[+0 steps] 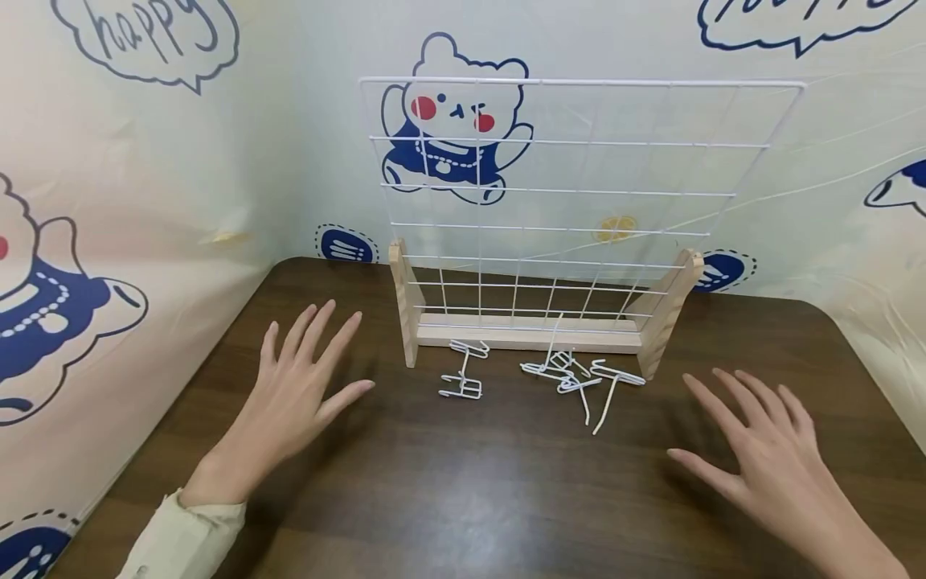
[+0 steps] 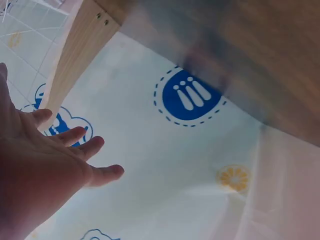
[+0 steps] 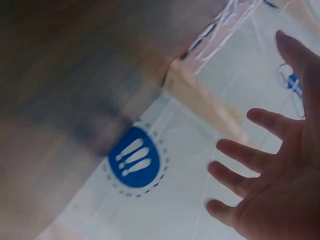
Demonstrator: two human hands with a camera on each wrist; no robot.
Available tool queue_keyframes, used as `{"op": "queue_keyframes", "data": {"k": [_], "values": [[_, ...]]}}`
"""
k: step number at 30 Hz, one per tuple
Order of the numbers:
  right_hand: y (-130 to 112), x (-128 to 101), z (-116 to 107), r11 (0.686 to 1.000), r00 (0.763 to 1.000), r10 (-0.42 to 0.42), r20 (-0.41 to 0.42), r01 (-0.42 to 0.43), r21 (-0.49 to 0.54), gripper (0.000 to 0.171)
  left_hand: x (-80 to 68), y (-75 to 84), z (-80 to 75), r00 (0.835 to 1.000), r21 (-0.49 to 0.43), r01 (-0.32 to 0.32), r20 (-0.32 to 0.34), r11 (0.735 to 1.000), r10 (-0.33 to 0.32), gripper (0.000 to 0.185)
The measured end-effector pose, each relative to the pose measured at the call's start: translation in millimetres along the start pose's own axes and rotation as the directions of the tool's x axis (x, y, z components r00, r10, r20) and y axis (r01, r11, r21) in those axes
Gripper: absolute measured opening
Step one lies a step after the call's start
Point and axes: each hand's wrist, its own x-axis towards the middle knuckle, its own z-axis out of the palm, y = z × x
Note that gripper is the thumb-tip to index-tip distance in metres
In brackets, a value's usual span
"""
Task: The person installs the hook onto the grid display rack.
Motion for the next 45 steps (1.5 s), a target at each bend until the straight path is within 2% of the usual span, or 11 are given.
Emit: {"op": "queue_keyframes", "data": {"k": [9, 14, 20, 25, 31, 35, 40, 43, 45], "values": [[-16.0, 11.0, 5.4, 0.995, 0.996, -0.078, 0.034, 0.076, 0.064, 0.068, 19.1, 12.5, -4.8, 0.998, -0.086, -0.059, -0.016, 0.995, 0.058, 0.073], [-19.8, 12.7, 10.9, 0.989, 0.993, -0.107, 0.047, 0.102, 0.104, 0.062, 32.1, 12.2, -3.0, 0.997, -0.125, -0.072, -0.036, 0.990, 0.068, 0.072], [-23.8, 17.3, 18.1, 0.986, 0.991, -0.124, 0.051, 0.117, 0.119, 0.055, 48.5, 4.3, -1.3, 0.999, -0.192, -0.042, -0.038, 0.981, 0.035, 0.068], [-25.8, 24.1, 26.5, 0.976, 0.982, -0.186, 0.030, 0.181, 0.120, 0.046, 63.4, -1.8, -2.4, 1.000, -0.284, 0.015, -0.016, 0.959, -0.020, 0.066], [-31.2, 32.8, 36.7, 0.955, 0.964, -0.265, -0.009, 0.264, 0.136, 0.063, 82.3, -7.4, -2.3, 0.995, -0.425, 0.102, 0.050, 0.899, -0.089, 0.068], [-34.9, 36.8, 43.7, 0.941, 0.951, -0.310, -0.016, 0.309, 0.139, 0.064, 92.0, -8.7, 0.5, 0.991, -0.501, 0.130, 0.086, 0.856, -0.100, 0.069], [-39.2, 42.7, 49.9, 0.926, 0.932, -0.362, 0.005, 0.359, 0.121, 0.065, 102.1, -10.3, 2.5, 0.993, -0.606, 0.114, 0.045, 0.787, -0.108, 0.066], [-40.4, 44.7, 53.2, 0.922, 0.924, -0.379, 0.054, 0.373, 0.102, 0.036, 109.7, -10.4, 2.8, 0.993, -0.661, 0.105, 0.033, 0.743, -0.111, 0.062], [-41.3, 44.9, 55.0, 0.924, 0.919, -0.380, 0.103, 0.373, 0.082, 0.028, 115.3, -9.6, 3.3, 0.993, -0.689, 0.108, 0.037, 0.716, -0.114, 0.059]]}}
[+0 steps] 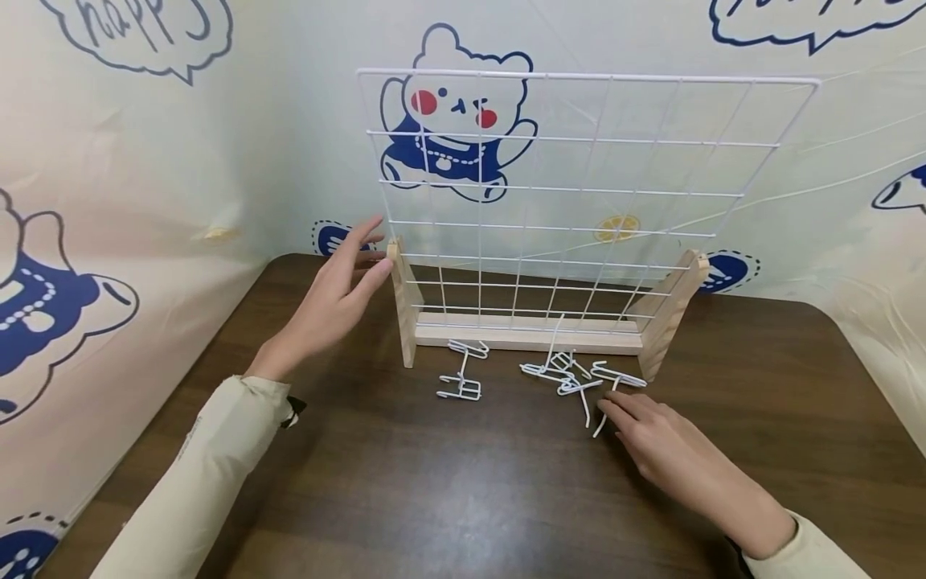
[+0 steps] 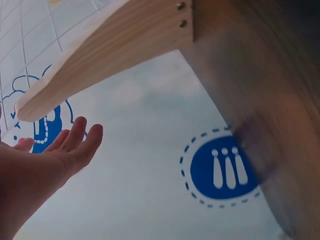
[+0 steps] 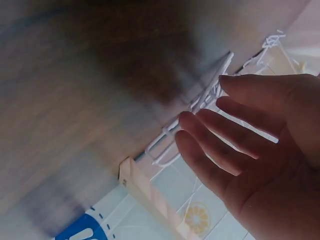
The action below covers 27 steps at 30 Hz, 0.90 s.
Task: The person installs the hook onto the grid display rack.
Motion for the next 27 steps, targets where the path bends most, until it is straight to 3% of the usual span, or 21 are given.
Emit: {"op": "queue_keyframes", "data": {"k": [2, 7, 13, 19, 21, 22, 26, 27], "values": [[-0.5, -0.1, 2.3, 1.000, 0.999, 0.010, 0.053, -0.009, -0.020, 0.041, 5.7, 2.1, 1.9, 1.000, -0.032, 0.008, -0.002, 0.999, -0.008, 0.056], [-1.9, 2.3, 5.8, 0.999, 0.993, 0.030, 0.115, -0.025, -0.042, 0.042, 18.3, 14.9, 7.1, 0.998, -0.178, -0.015, -0.057, 0.984, 0.005, 0.046], [2.0, 10.3, 8.1, 1.000, 1.000, 0.002, 0.027, -0.002, -0.018, 0.034, 22.1, 33.8, 10.3, 0.995, -0.266, -0.020, -0.102, 0.964, -0.008, 0.032], [9.4, 12.6, 0.6, 0.997, 0.996, -0.034, -0.077, 0.039, 0.064, 0.028, 24.0, 19.4, 18.8, 0.997, -0.339, -0.044, -0.079, 0.940, 0.018, 0.032], [11.8, 11.8, -4.5, 0.995, 0.993, -0.039, -0.110, 0.049, 0.088, 0.011, 25.3, 17.1, 21.1, 0.996, -0.359, -0.048, -0.084, 0.932, 0.019, 0.033], [12.9, 11.2, -6.9, 0.994, 0.992, -0.038, -0.124, 0.051, 0.099, 0.014, 25.4, 19.0, 22.0, 0.996, -0.370, -0.046, -0.084, 0.928, 0.016, 0.033], [14.1, 9.4, -13.0, 0.988, 0.983, -0.006, -0.182, 0.034, 0.148, 0.058, 31.0, 4.5, 32.3, 0.996, -0.392, -0.047, -0.091, 0.919, 0.012, 0.034], [13.9, 9.4, -13.7, 0.985, 0.981, 0.007, -0.193, 0.026, 0.170, 0.056, 32.5, 0.2, 35.0, 0.996, -0.393, -0.049, -0.090, 0.918, 0.015, 0.035]]}}
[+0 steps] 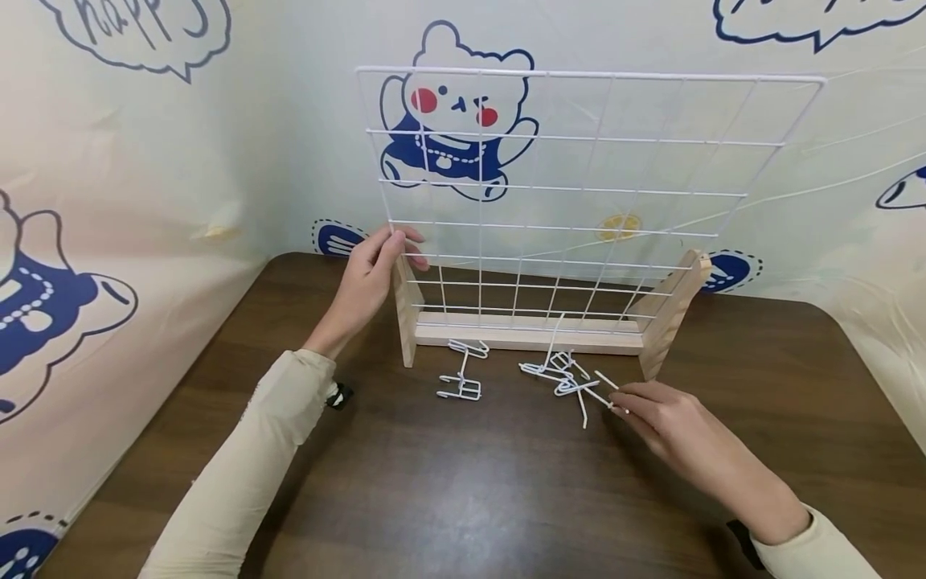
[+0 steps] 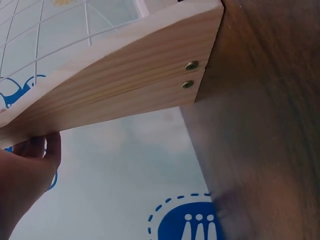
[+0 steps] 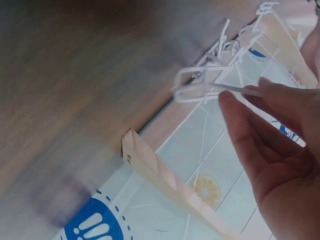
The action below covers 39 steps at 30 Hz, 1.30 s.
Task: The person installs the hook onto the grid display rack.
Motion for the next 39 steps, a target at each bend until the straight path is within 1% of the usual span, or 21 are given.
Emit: {"op": "queue_keyframes", "data": {"k": [2, 4, 10, 12, 16, 19, 22, 24, 27, 29, 31, 36, 39], "values": [[-1.2, 0.3, -1.0, 0.999, 1.000, 0.018, -0.025, -0.017, 0.035, 0.052, 1.6, -8.6, 0.8, 1.000, -0.004, -0.005, 0.006, 1.000, 0.005, 0.036], [-2.2, 0.3, -2.0, 0.998, 0.998, 0.032, -0.049, -0.030, 0.054, 0.043, 2.3, -12.2, 1.4, 1.000, -0.005, -0.010, 0.014, 1.000, 0.010, 0.038], [-4.4, -1.1, -6.7, 0.995, 0.991, 0.097, -0.091, -0.093, 0.045, 0.013, 1.7, -13.0, 1.4, 1.000, -0.013, -0.009, 0.029, 1.000, 0.009, 0.040], [-5.5, -1.2, -8.4, 0.992, 0.988, 0.115, -0.103, -0.110, 0.054, 0.009, 1.5, -12.7, 0.7, 1.000, -0.037, 0.000, 0.031, 0.999, 0.001, 0.039], [-8.1, -0.5, -12.4, 0.988, 0.982, 0.138, -0.127, -0.127, 0.089, 0.017, 0.2, -11.1, -0.6, 0.999, -0.108, 0.040, 0.033, 0.993, -0.037, 0.035], [-10.2, 0.5, -15.5, 0.985, 0.978, 0.151, -0.142, -0.137, 0.101, 0.021, -1.3, -10.2, -1.1, 0.998, -0.137, 0.065, 0.033, 0.988, -0.060, 0.034], [-11.7, 1.0, -17.8, 0.983, 0.975, 0.163, -0.149, -0.148, 0.108, 0.022, -1.7, -12.1, -1.4, 0.998, -0.154, 0.062, 0.026, 0.986, -0.059, 0.036], [-12.2, 1.0, -19.3, 0.980, 0.974, 0.178, -0.137, -0.163, 0.117, 0.023, -1.9, -13.3, -1.3, 0.999, -0.162, 0.051, 0.016, 0.985, -0.049, 0.037], [-12.4, 1.2, -21.3, 0.977, 0.975, 0.191, -0.113, -0.177, 0.122, 0.025, -2.7, -14.0, -0.5, 0.999, -0.157, 0.038, -0.009, 0.987, -0.040, 0.039], [-12.5, 1.7, -22.8, 0.976, 0.976, 0.190, -0.111, -0.176, 0.126, 0.021, -3.2, -13.9, 0.2, 0.999, -0.150, 0.037, -0.023, 0.988, -0.041, 0.039], [-12.5, 2.8, -23.8, 0.979, 0.975, 0.172, -0.137, -0.155, 0.130, 0.018, -3.2, -13.5, 1.1, 0.999, -0.152, 0.040, -0.028, 0.988, -0.044, 0.038], [-13.2, 7.9, -27.2, 0.987, 0.961, 0.126, -0.247, -0.095, 0.133, 0.038, -2.5, -12.5, 1.6, 0.998, -0.185, 0.057, -0.018, 0.981, -0.062, 0.035], [-13.9, 11.0, -30.7, 0.988, 0.952, 0.122, -0.280, -0.090, 0.124, 0.040, -2.8, -10.9, 1.2, 0.998, -0.191, 0.066, -0.009, 0.979, -0.069, 0.035]]}}
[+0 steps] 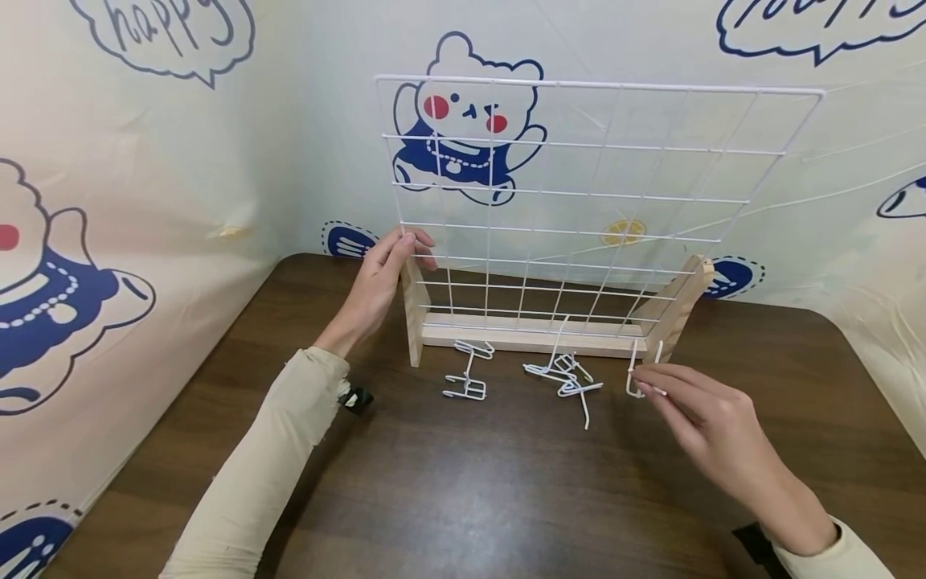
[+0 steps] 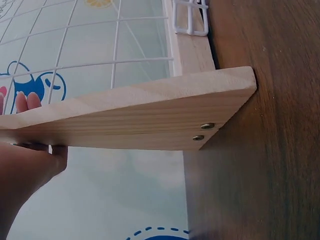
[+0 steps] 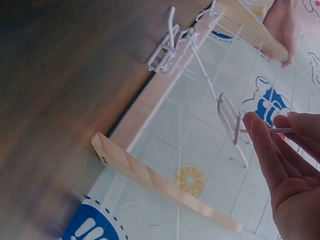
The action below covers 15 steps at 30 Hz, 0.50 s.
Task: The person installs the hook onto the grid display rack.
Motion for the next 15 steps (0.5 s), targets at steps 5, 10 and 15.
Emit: {"op": "queue_keyframes", "data": {"k": [5, 10, 15], "values": [[-1.5, 4.9, -4.7, 1.000, 0.999, -0.012, -0.040, 0.011, -0.024, 0.039, -0.3, -1.1, 0.0, 1.000, 0.006, 0.007, 0.006, 1.000, -0.007, 0.037], [-5.7, 11.2, -10.6, 0.999, 0.995, -0.026, -0.100, 0.021, -0.049, 0.041, -0.5, -1.6, 0.5, 1.000, 0.005, 0.008, -0.001, 1.000, -0.008, 0.038], [-13.7, 25.0, -16.3, 0.998, 0.983, -0.052, -0.174, 0.045, -0.045, 0.042, -0.5, -1.1, 1.2, 1.000, -0.001, 0.006, -0.014, 1.000, -0.006, 0.038]]}}
